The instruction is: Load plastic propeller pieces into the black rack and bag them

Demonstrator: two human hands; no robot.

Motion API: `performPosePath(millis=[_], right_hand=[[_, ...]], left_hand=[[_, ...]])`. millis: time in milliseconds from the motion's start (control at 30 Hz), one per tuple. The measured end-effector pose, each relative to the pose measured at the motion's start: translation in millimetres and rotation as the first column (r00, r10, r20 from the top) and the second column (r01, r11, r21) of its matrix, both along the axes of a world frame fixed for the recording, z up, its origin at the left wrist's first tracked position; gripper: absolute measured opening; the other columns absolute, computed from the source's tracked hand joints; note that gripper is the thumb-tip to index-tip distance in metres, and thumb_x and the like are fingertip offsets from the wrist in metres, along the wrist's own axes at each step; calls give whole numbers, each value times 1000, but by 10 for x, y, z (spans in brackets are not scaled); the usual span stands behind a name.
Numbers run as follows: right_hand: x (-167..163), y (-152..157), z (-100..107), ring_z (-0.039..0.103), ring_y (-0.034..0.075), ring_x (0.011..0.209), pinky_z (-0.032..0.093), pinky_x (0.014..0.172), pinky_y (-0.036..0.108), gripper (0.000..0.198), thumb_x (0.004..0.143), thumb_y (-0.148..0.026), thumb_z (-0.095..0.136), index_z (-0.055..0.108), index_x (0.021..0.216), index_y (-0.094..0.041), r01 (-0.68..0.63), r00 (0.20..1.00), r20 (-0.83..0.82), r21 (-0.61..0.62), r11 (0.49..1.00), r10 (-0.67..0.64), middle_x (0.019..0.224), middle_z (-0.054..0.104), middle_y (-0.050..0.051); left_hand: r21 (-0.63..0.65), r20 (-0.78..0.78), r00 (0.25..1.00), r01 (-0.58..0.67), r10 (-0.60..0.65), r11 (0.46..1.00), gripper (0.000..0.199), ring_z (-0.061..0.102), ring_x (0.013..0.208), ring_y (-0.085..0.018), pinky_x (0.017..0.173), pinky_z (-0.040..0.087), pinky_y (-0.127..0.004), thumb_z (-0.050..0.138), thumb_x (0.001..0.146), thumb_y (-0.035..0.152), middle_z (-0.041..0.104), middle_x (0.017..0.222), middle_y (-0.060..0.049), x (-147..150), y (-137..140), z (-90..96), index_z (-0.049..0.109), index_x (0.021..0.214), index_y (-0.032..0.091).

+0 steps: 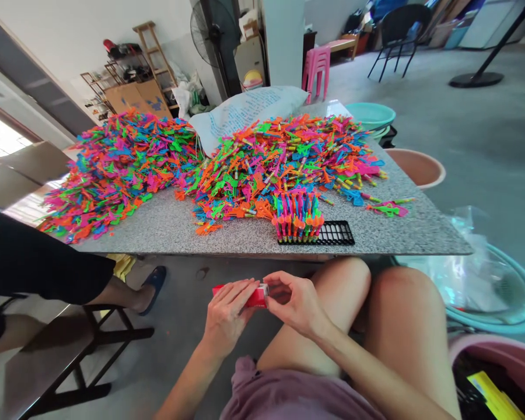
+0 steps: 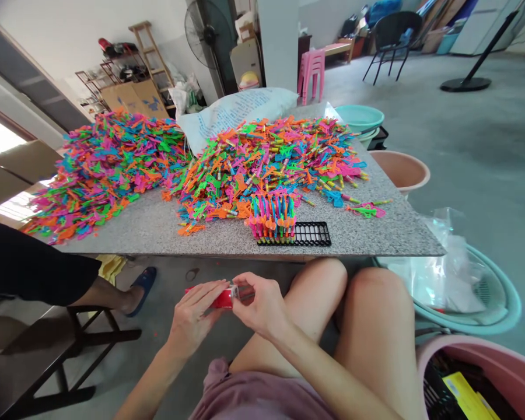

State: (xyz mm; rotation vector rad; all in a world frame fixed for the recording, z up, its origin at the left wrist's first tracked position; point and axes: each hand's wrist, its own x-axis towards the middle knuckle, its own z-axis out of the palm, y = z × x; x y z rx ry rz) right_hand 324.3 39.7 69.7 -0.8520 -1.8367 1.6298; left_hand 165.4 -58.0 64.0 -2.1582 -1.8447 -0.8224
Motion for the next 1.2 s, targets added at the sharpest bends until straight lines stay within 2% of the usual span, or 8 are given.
performPosePath(millis=[233,400,500,633,933,1067,1133,1200], right_hand=[[-138,-55,-194,68,15,66,53,63,25,23,68,-15,55,67,87,-19,87,994,63,10,996,-88,75,72,0],[-132,88,-235,66,16,67,53,63,27,25,68,-16,48,70,79,-18,-48,991,-133,-139,989,29,75,71,2],[-23,131,-93,65,20,93,52,84,35,28,67,-11,48,71,81,-20,-80,982,-157,138,987,101,101,68,7],[107,95,161,52,27,117,44,100,44,26,66,-14,59,67,91,-19,-112,979,-91,516,849,184,125,52,12],[188,41,217,41,30,126,38,104,51,12,82,-22,61,67,92,-20,-119,990,37,722,681,134,130,49,12],[85,0,-138,47,27,121,40,102,49,12,81,-17,61,72,77,-21,33,999,-15,544,839,-29,124,54,11],[6,-25,-362,51,27,115,42,100,48,8,77,-26,70,74,71,-23,128,992,-59,286,950,-116,122,55,9],[-64,-51,-546,53,27,114,43,99,48,14,70,-38,78,77,76,-25,177,978,-107,-20,984,-179,123,55,9]], left_hand=[[-15,-38,999,-13,12,1000,35,68,99,-23,88,53,-39,63,90,23,72,113,-8,-57,-42,22,61,125,22],[-182,441,893,-9,90,983,40,72,87,-22,79,59,-34,77,76,39,75,102,-8,-168,-80,1,70,112,23],[-248,622,771,26,139,968,48,72,90,-24,81,60,-36,81,68,47,76,101,-9,-183,-83,-2,72,109,22],[-140,646,762,68,39,988,40,70,102,-28,100,50,-48,77,74,45,76,103,-10,-148,-38,15,74,106,22],[-26,375,927,46,-33,999,41,69,100,-23,94,54,-41,73,82,35,73,109,-8,-188,31,90,66,121,26],[-71,91,990,113,-106,991,40,66,104,-22,93,52,-39,63,90,27,71,114,-7,-215,45,190,58,130,26],[-150,-72,990,106,-118,983,40,65,106,-22,95,50,-40,56,94,23,70,118,-8,-173,54,273,54,133,24],[-229,-209,972,60,-110,971,39,63,105,-24,94,48,-41,52,94,19,68,120,-9,-91,71,372,53,133,20]])
